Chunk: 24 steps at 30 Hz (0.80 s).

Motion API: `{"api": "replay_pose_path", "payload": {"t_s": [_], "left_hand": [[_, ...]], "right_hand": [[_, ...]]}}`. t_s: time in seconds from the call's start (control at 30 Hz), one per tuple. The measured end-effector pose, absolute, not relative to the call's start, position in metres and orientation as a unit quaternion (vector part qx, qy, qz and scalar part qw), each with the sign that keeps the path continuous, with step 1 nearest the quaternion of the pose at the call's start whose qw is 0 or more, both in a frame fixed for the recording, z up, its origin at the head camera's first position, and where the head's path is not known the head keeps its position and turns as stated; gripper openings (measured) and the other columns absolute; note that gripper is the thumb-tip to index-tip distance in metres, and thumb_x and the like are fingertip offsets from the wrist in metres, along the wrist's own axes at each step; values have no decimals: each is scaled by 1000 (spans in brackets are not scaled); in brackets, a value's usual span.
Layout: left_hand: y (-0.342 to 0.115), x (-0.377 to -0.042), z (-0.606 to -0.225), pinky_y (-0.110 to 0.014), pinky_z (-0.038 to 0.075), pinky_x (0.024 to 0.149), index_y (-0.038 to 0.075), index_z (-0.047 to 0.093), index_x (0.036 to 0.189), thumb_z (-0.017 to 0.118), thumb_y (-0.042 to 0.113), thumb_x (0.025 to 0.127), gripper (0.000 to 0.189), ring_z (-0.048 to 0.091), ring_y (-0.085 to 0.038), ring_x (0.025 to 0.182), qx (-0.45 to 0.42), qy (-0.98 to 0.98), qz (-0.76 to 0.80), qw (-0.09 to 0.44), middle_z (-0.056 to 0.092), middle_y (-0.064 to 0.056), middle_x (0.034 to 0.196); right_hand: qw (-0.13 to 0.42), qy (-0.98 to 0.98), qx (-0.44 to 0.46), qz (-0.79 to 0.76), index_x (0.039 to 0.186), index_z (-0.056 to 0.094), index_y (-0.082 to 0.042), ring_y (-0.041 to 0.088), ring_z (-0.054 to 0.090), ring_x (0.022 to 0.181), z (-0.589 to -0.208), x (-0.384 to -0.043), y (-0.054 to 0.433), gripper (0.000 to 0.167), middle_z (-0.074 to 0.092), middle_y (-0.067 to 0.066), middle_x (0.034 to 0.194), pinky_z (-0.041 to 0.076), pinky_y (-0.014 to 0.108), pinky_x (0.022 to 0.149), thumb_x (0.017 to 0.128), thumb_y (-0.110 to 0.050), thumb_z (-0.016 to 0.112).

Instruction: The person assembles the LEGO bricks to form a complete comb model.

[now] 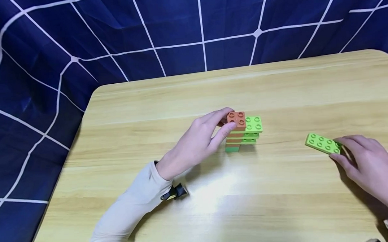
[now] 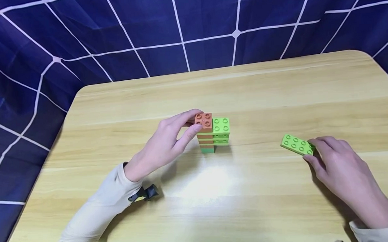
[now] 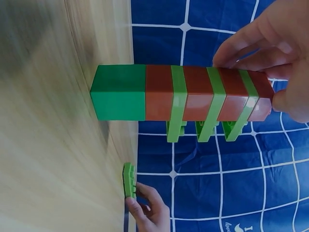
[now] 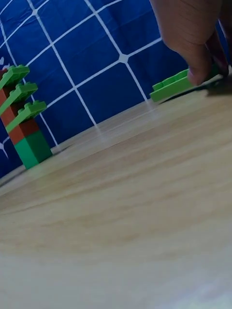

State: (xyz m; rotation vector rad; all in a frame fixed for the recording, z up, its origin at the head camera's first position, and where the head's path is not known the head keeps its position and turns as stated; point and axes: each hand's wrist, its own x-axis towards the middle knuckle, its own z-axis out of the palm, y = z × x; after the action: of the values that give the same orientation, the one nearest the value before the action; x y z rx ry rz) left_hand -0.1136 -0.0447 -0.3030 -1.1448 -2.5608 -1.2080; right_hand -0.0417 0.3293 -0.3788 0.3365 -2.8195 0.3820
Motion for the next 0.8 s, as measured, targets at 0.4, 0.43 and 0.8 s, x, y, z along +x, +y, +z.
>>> {"api": "replay_pose_path", "payload": {"t_s": [0.4, 0.43, 0.8], "left_hand": [[-48, -115, -300, -18, 46, 97, -1, 52, 133, 53, 26, 101, 43, 60, -13, 108, -365, -842, -397, 18, 64, -8, 120], [-48, -115, -299, -18, 45, 98, -1, 51, 134, 55, 27, 100, 44, 60, -13, 109, -366, -843, -394, 17, 64, -8, 121], [-47, -115, -301, -16, 48, 92, -2, 53, 127, 60, 23, 97, 40, 62, -14, 101, -386, -836, -389, 30, 66, -5, 109]], "right_hand": [[213, -943, 182, 182, 116, 59, 8, 50, 55, 95, -338, -60, 307, 46, 61, 31, 105, 42, 59, 80, 101, -34, 51], [213, -941, 185, 185, 117, 59, 8, 49, 55, 96, -333, -62, 304, 46, 62, 30, 106, 41, 58, 80, 101, -34, 51], [161, -957, 186, 156, 121, 58, 4, 45, 57, 97, -298, -84, 275, 32, 61, 27, 109, 44, 58, 70, 94, -13, 63]]}}
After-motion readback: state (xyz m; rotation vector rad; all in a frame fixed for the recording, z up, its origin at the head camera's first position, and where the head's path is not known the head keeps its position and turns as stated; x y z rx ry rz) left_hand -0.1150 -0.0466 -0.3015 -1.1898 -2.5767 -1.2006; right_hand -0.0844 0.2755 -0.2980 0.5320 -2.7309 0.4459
